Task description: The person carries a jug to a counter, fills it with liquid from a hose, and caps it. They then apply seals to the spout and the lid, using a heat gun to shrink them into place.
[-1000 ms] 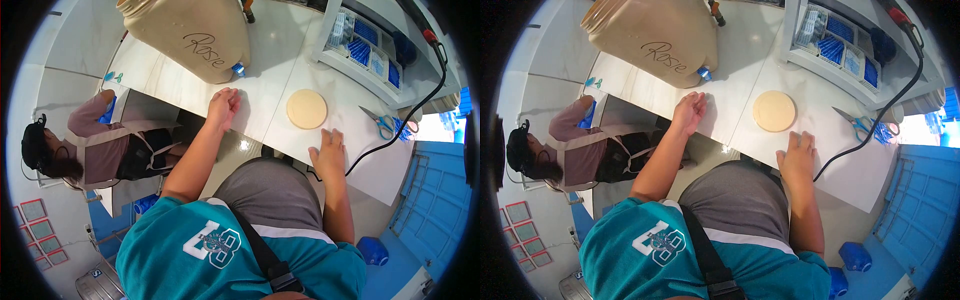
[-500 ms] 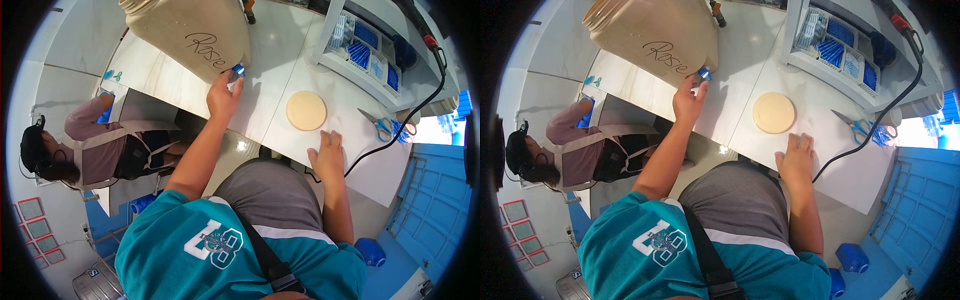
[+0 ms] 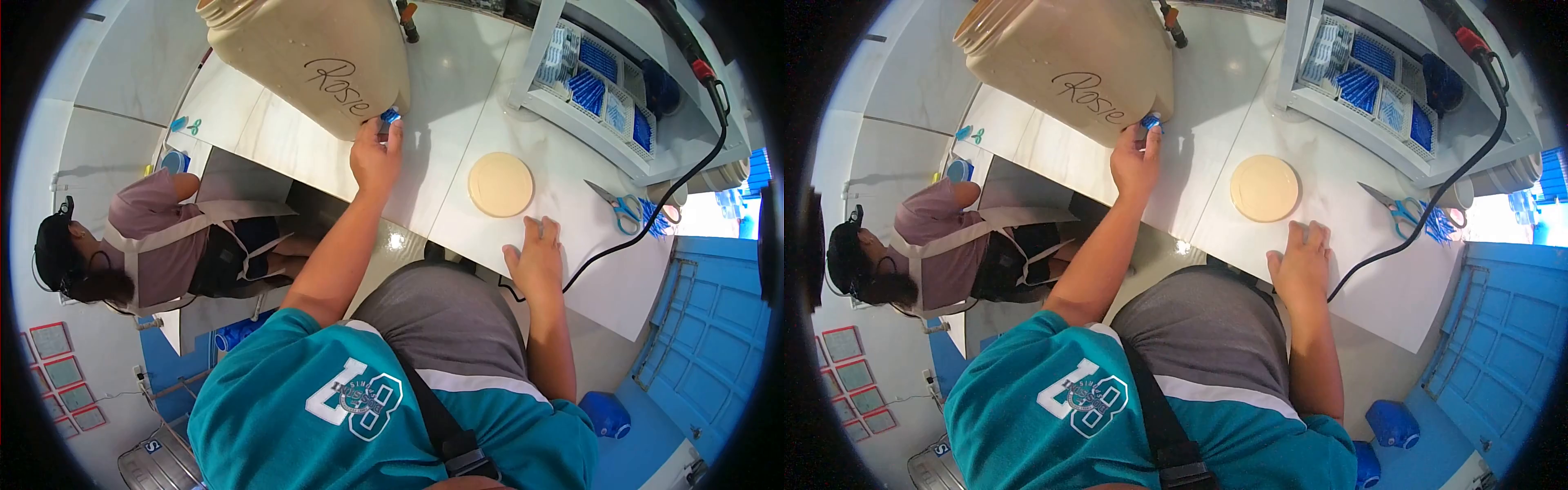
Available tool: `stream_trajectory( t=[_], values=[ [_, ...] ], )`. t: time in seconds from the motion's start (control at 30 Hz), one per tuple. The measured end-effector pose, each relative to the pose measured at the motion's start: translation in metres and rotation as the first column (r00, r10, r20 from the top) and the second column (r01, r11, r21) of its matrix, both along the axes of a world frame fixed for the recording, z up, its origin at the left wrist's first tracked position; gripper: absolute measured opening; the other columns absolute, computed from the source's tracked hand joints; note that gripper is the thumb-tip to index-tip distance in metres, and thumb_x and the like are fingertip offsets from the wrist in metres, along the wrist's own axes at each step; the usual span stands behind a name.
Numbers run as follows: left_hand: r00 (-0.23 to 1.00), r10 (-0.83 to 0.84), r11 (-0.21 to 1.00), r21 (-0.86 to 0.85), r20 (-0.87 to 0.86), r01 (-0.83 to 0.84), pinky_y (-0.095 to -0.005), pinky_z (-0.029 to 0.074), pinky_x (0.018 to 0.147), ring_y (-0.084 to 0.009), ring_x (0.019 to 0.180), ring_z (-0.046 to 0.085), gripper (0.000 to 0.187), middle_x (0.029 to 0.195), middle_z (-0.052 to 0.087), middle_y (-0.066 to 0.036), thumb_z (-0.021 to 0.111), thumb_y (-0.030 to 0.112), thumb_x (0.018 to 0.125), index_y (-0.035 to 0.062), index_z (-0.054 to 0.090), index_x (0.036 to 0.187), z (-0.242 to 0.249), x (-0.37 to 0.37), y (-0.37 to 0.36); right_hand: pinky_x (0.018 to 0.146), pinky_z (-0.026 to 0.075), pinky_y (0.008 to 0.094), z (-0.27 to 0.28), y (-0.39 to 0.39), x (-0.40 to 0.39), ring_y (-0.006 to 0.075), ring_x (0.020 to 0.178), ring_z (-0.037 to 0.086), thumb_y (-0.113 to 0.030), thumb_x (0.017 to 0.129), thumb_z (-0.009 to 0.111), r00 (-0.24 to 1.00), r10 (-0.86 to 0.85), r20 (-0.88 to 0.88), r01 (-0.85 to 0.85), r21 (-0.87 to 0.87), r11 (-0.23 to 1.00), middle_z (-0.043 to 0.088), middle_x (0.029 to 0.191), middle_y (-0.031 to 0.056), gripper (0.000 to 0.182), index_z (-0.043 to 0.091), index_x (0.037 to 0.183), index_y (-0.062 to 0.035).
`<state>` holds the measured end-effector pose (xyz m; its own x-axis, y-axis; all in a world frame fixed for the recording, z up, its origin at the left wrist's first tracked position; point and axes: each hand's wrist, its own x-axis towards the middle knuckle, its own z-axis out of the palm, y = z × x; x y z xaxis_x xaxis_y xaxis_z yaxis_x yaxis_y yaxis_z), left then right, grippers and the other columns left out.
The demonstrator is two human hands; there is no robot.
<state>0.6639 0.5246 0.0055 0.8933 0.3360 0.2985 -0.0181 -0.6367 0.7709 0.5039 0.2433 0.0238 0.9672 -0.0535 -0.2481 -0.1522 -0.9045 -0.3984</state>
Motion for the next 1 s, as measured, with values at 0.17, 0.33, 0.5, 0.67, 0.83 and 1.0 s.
stream_trajectory(
  t=[0.17, 0.33, 0.5, 0.67, 0.83, 1.0],
  values=[
    [0.999, 0.043, 0.998, -0.039, 0.001, -0.042, -0.0320, 0.057, 0.072, -0.0195, 0.080, 0.073, 0.041, 0.094, 0.075, -0.014, 0.075, 0.031, 0.094, -0.0005, 0.069, 0.120, -0.002, 0.001, -0.002, 0.111, 0.038, 0.0591, -0.003, -0.001, 0.000, 0.0448, 0.143, 0.034, -0.023, 0.086, 0.077, 1.000, 0.004, 0.017, -0.004, -0.008, 1.000, 0.039, 0.148, 0.0267, 0.065, 0.049, 0.141, -0.0013],
    [0.998, 0.061, 0.997, -0.052, 0.025, -0.059, -0.0295, 0.055, 0.070, -0.0168, 0.075, 0.071, 0.044, 0.089, 0.075, -0.012, 0.076, 0.030, 0.093, -0.0016, 0.069, 0.122, -0.010, 0.003, -0.001, 0.111, 0.037, 0.0598, -0.003, 0.000, 0.001, 0.0466, 0.144, 0.033, -0.024, 0.086, 0.076, 1.000, -0.005, 0.004, 0.005, -0.004, 1.000, 0.038, 0.148, 0.0271, 0.066, 0.048, 0.142, -0.0019],
    [0.991, 0.125, 0.984, -0.122, -0.049, -0.130, -0.0316, 0.053, 0.068, -0.0182, 0.067, 0.068, 0.041, 0.081, 0.072, -0.009, 0.078, 0.033, 0.090, 0.0019, 0.072, 0.116, -0.008, 0.002, -0.003, 0.112, 0.037, 0.0602, -0.001, 0.001, 0.000, 0.0474, 0.144, 0.033, -0.024, 0.086, 0.076, 1.000, -0.012, 0.001, 0.012, -0.010, 1.000, 0.038, 0.148, 0.0274, 0.066, 0.048, 0.142, -0.0022],
    [0.990, 0.122, 0.984, -0.122, -0.067, -0.130, -0.0319, 0.054, 0.069, -0.0177, 0.070, 0.068, 0.041, 0.083, 0.073, -0.009, 0.079, 0.033, 0.090, 0.0020, 0.072, 0.116, -0.004, -0.001, -0.004, 0.112, 0.037, 0.0602, -0.001, 0.000, 0.001, 0.0483, 0.144, 0.032, -0.024, 0.087, 0.076, 1.000, -0.005, 0.001, 0.005, 0.002, 1.000, 0.037, 0.149, 0.0276, 0.065, 0.048, 0.142, -0.0024],
    [0.994, 0.092, 0.980, -0.169, -0.055, -0.100, -0.0321, 0.054, 0.071, -0.0175, 0.077, 0.070, 0.043, 0.091, 0.073, -0.010, 0.079, 0.030, 0.089, 0.0019, 0.070, 0.120, -0.007, 0.000, -0.005, 0.108, 0.041, 0.0527, -0.005, 0.000, -0.002, 0.0407, 0.138, 0.041, -0.026, 0.085, 0.077, 0.998, 0.010, 0.055, -0.007, -0.051, 0.999, 0.040, 0.146, 0.0275, 0.066, 0.050, 0.140, 0.0002],
    [0.999, 0.050, 0.990, -0.131, 0.015, -0.047, -0.0321, 0.055, 0.078, -0.0187, 0.089, 0.072, 0.047, 0.113, 0.073, -0.011, 0.078, 0.025, 0.090, 0.0021, 0.065, 0.129, -0.015, -0.006, -0.001, 0.108, 0.041, 0.0537, -0.003, 0.000, -0.002, 0.0411, 0.139, 0.039, -0.025, 0.085, 0.076, 0.999, 0.010, 0.042, -0.007, -0.053, 0.999, 0.040, 0.146, 0.0276, 0.066, 0.050, 0.140, 0.0001]
  ],
)
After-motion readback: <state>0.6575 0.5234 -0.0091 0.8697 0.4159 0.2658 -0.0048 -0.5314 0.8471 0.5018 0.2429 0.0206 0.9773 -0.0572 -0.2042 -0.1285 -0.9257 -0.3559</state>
